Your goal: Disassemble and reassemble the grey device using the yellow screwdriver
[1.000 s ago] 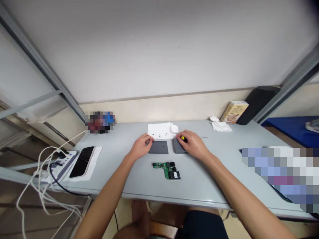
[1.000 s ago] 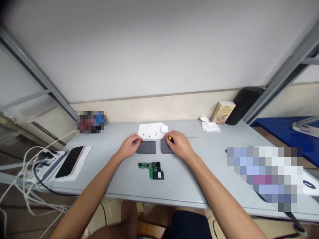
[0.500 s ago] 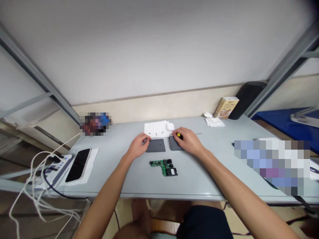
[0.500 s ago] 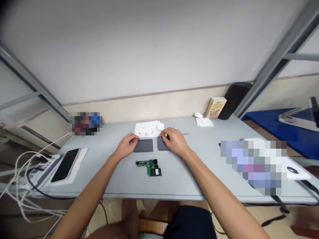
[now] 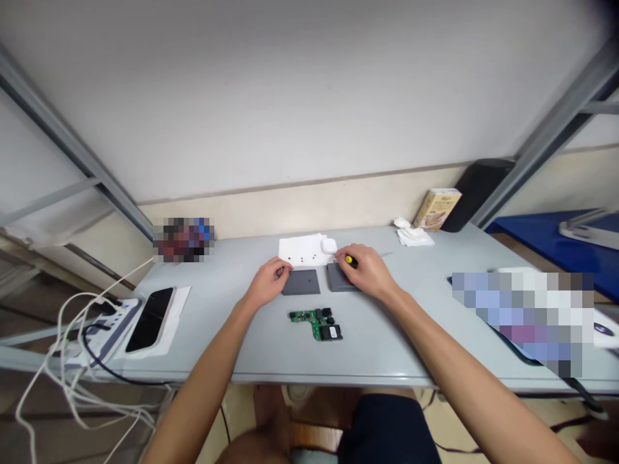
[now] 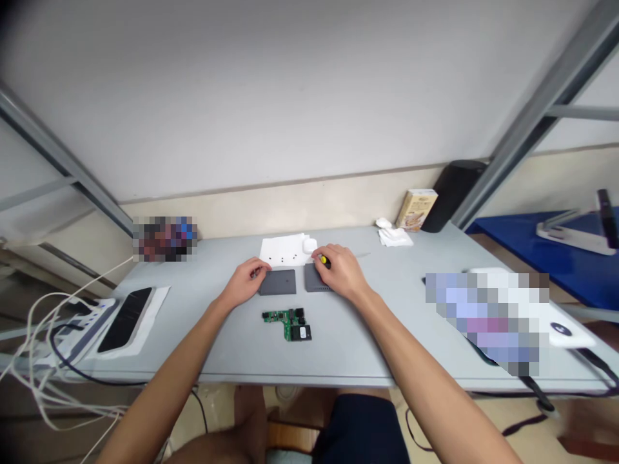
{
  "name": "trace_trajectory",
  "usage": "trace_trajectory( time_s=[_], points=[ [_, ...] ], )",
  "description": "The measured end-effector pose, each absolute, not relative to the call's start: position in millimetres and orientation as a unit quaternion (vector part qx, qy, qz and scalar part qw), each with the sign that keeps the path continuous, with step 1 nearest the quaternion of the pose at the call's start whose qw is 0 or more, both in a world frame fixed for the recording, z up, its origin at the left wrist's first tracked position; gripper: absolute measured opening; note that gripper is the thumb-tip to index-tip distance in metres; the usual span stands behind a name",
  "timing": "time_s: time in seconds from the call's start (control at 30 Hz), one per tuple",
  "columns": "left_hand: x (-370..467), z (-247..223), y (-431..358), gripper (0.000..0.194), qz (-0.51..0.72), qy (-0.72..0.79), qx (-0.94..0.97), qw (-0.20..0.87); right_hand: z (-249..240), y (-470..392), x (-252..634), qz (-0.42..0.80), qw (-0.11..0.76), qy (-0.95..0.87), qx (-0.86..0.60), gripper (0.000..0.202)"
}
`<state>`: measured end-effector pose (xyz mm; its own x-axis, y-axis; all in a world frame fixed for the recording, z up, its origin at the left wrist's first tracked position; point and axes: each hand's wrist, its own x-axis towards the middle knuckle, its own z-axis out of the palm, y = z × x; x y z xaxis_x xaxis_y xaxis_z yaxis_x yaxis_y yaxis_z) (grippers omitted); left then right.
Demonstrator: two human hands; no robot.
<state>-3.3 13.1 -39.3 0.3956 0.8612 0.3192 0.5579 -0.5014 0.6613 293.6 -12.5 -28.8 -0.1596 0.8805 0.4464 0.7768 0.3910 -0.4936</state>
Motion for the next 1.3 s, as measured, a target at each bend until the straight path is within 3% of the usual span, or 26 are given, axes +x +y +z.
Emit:
trace_trajectory(
  time_s=[0.17,0.43,0.53,0.6,0.83,1.03,1.3],
  points=[
    [-3,-39,12,0.022,0.334,0.436,0.803,0.23,-11,-33,285,0.08,0.357,-0.775,-0.515,0.022],
    [-1,-38,9,0.023,0.325,0.446,0.8,0.235,10,-105,253,0.121,0.171,-0.889,-0.406,0.031],
    [0,-37,8,0.023,0.323,0.451,0.796,0.24,7,-118,250,0.117,0.121,-0.903,-0.396,0.045],
    [1,-36,7,0.023,0.323,0.451,0.796,0.242,4,-119,252,0.111,0.101,-0.907,-0.393,0.042],
    [-2,-38,11,0.027,0.318,0.496,0.783,0.203,11,-84,271,0.072,0.151,-0.896,-0.411,0.032],
    [-5,-34,11,0.029,0.275,0.597,0.732,0.179,11,-37,262,0.048,0.096,-0.887,-0.449,0.035],
    [0,-33,8,0.025,0.231,0.589,0.76,0.151,0,-23,241,0.085,0.123,-0.897,-0.416,0.035]
  ],
)
